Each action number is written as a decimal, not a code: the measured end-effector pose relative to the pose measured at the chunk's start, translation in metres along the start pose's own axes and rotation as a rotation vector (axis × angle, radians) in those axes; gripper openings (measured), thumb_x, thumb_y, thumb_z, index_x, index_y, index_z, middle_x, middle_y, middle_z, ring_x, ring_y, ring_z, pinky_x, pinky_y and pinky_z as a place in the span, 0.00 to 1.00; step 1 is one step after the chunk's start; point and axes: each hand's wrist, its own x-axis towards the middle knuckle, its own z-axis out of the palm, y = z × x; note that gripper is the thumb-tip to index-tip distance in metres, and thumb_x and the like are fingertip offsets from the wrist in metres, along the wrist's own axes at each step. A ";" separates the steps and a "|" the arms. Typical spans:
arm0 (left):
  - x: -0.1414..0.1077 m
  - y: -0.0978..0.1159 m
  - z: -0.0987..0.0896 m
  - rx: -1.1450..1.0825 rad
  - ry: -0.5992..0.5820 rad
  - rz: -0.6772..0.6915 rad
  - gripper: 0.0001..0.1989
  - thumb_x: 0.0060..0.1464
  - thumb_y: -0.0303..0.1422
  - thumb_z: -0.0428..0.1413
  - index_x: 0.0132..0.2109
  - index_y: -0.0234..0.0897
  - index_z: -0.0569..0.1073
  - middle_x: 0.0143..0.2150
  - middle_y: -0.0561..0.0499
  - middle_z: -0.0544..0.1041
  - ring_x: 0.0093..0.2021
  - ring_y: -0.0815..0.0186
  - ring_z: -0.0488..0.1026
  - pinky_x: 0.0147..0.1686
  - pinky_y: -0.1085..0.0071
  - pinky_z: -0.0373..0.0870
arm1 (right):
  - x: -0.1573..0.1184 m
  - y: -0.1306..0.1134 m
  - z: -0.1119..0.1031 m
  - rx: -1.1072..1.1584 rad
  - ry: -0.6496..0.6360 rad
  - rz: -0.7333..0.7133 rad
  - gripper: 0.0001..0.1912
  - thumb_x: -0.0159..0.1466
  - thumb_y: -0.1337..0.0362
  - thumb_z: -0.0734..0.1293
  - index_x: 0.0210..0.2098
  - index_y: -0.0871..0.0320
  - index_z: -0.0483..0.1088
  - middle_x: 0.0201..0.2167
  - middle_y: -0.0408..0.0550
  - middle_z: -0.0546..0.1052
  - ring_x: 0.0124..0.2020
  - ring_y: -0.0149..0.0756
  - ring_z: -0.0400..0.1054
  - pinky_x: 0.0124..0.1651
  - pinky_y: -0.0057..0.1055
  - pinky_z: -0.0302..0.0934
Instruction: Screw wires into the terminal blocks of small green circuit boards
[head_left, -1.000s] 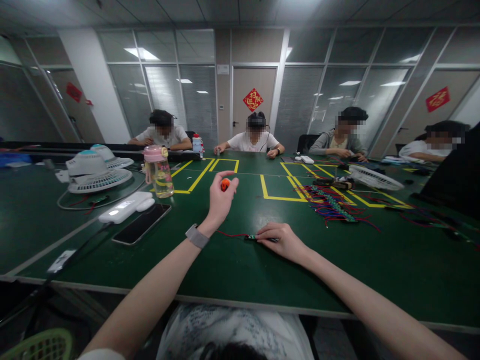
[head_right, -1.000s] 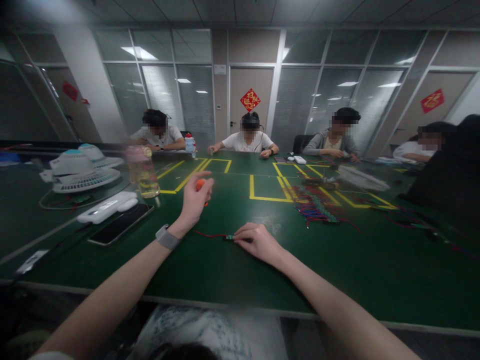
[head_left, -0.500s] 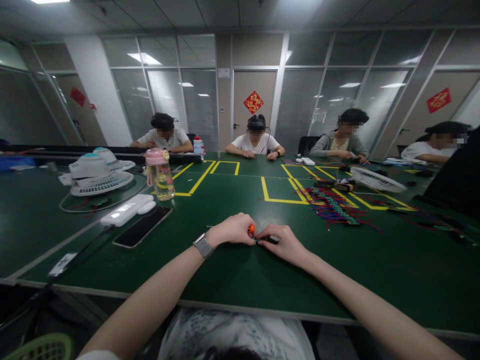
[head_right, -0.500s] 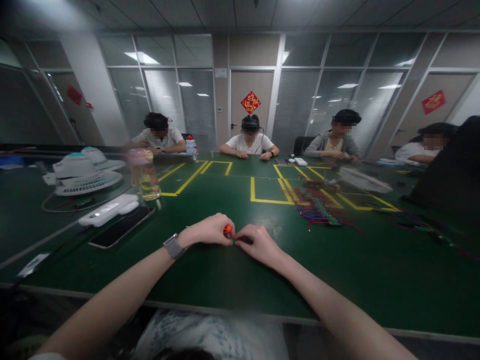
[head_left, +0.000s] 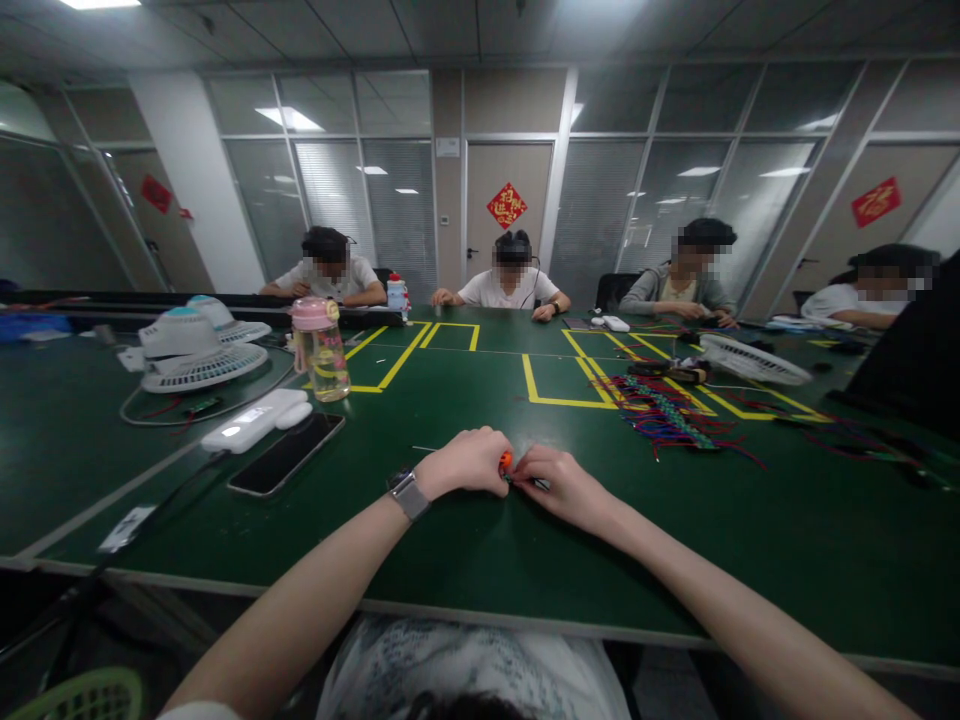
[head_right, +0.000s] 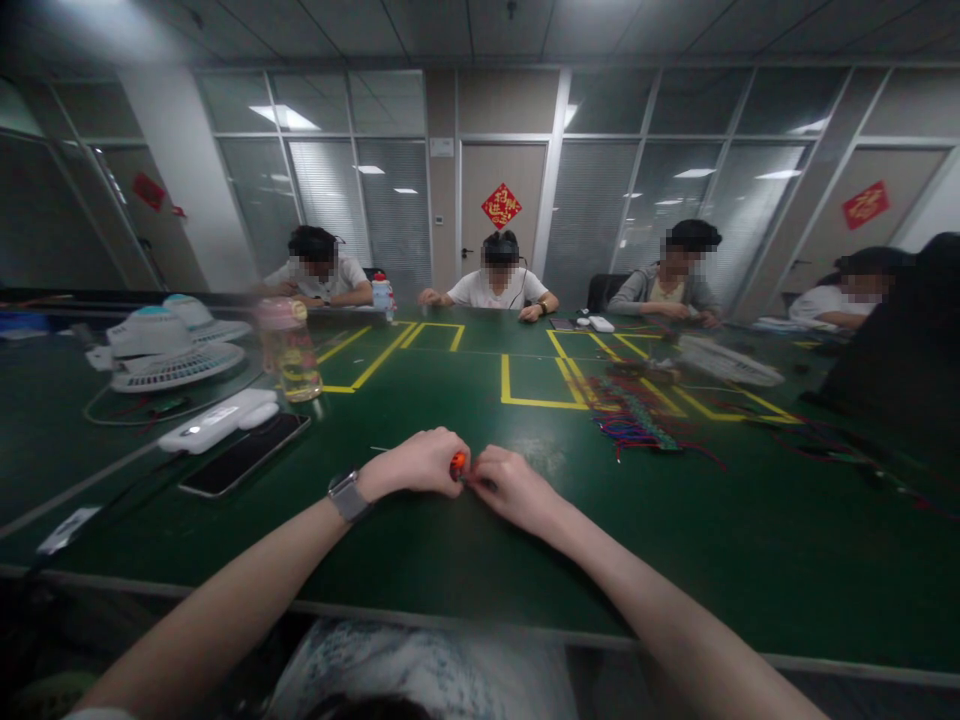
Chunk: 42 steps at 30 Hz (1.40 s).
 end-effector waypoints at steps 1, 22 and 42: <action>0.000 0.001 0.000 0.013 -0.001 -0.004 0.10 0.41 0.38 0.60 0.33 0.39 0.77 0.31 0.49 0.77 0.31 0.61 0.74 0.27 0.72 0.63 | 0.000 0.000 0.000 0.003 0.016 -0.020 0.09 0.62 0.72 0.63 0.31 0.59 0.76 0.33 0.52 0.78 0.36 0.36 0.72 0.39 0.30 0.66; -0.009 -0.016 -0.046 -0.443 0.606 0.067 0.12 0.54 0.39 0.56 0.38 0.36 0.78 0.38 0.49 0.77 0.38 0.65 0.73 0.42 0.68 0.66 | 0.001 -0.010 0.001 0.452 0.150 0.447 0.09 0.57 0.61 0.69 0.29 0.61 0.78 0.30 0.50 0.81 0.33 0.38 0.74 0.40 0.33 0.66; -0.003 -0.013 -0.035 -0.394 0.603 0.055 0.12 0.56 0.38 0.53 0.36 0.36 0.78 0.36 0.49 0.79 0.37 0.65 0.74 0.41 0.69 0.67 | -0.217 0.057 -0.145 -0.155 0.440 0.833 0.22 0.47 0.43 0.72 0.28 0.56 0.80 0.35 0.60 0.81 0.38 0.52 0.76 0.41 0.40 0.69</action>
